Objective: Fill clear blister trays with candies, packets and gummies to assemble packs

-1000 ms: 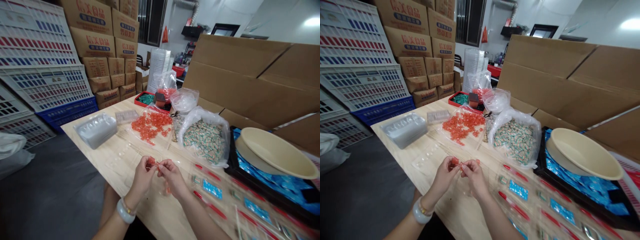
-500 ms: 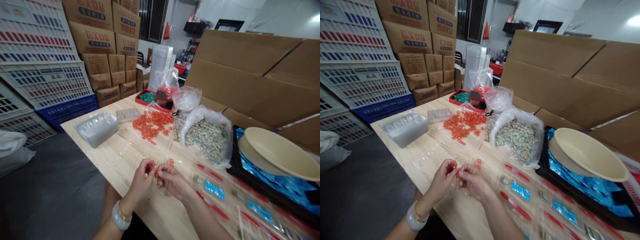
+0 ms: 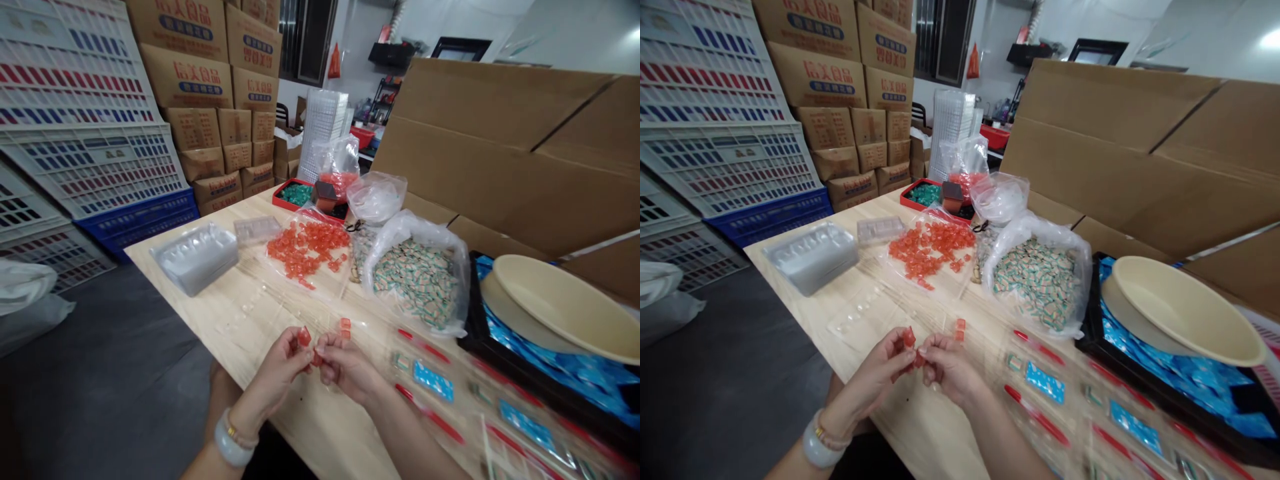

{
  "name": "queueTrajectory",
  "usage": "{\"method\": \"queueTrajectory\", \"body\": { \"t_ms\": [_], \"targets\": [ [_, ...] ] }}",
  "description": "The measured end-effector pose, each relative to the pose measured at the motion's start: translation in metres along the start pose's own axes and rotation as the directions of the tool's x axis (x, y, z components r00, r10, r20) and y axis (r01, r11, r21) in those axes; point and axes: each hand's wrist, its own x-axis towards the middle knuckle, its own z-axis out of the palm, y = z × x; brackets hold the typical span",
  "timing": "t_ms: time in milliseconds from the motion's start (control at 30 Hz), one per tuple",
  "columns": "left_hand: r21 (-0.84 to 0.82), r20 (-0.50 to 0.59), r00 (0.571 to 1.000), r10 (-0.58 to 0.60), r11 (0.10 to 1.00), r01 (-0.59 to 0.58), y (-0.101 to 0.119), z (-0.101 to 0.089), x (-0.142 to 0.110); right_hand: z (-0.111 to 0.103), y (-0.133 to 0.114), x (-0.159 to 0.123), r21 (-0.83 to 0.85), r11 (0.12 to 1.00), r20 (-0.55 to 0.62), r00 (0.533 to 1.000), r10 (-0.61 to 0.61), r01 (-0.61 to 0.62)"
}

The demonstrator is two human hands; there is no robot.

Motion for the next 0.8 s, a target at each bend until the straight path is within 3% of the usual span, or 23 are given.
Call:
{"method": "queueTrajectory", "body": {
  "t_ms": [100,200,267,400,533,667,800],
  "targets": [
    [-0.088,-0.108,0.994,-0.036,0.996,0.026,-0.006,-0.008,0.000,0.009,0.010,0.003,-0.257,0.949,-0.066,0.976,-0.206,0.183],
    [-0.182,-0.171,0.983,-0.072,0.983,0.040,-0.008,-0.020,0.002,0.015,0.014,0.005,-0.613,0.679,0.070,0.884,-0.462,0.403],
    [-0.242,-0.205,0.974,-0.094,0.969,0.042,-0.007,-0.028,0.004,0.017,0.012,0.009,-0.752,0.487,0.186,0.852,-0.490,0.444],
    [-0.251,-0.285,0.955,-0.084,0.968,0.010,-0.004,-0.040,0.012,0.012,0.000,0.028,-0.884,0.275,0.196,0.835,-0.515,0.377],
    [-0.042,-0.361,0.933,0.015,0.999,-0.033,-0.012,-0.048,0.020,0.004,-0.012,0.064,-0.966,0.113,0.126,0.800,-0.586,0.234],
    [0.077,-0.368,0.929,0.037,0.997,-0.009,-0.022,-0.052,0.026,0.004,-0.012,0.090,-0.993,-0.092,0.107,0.880,-0.462,0.073],
    [0.083,-0.369,0.929,0.023,0.997,0.009,-0.021,-0.051,0.028,0.006,-0.010,0.094,-0.969,-0.243,0.060,0.904,-0.424,-0.050]
  ]
}}
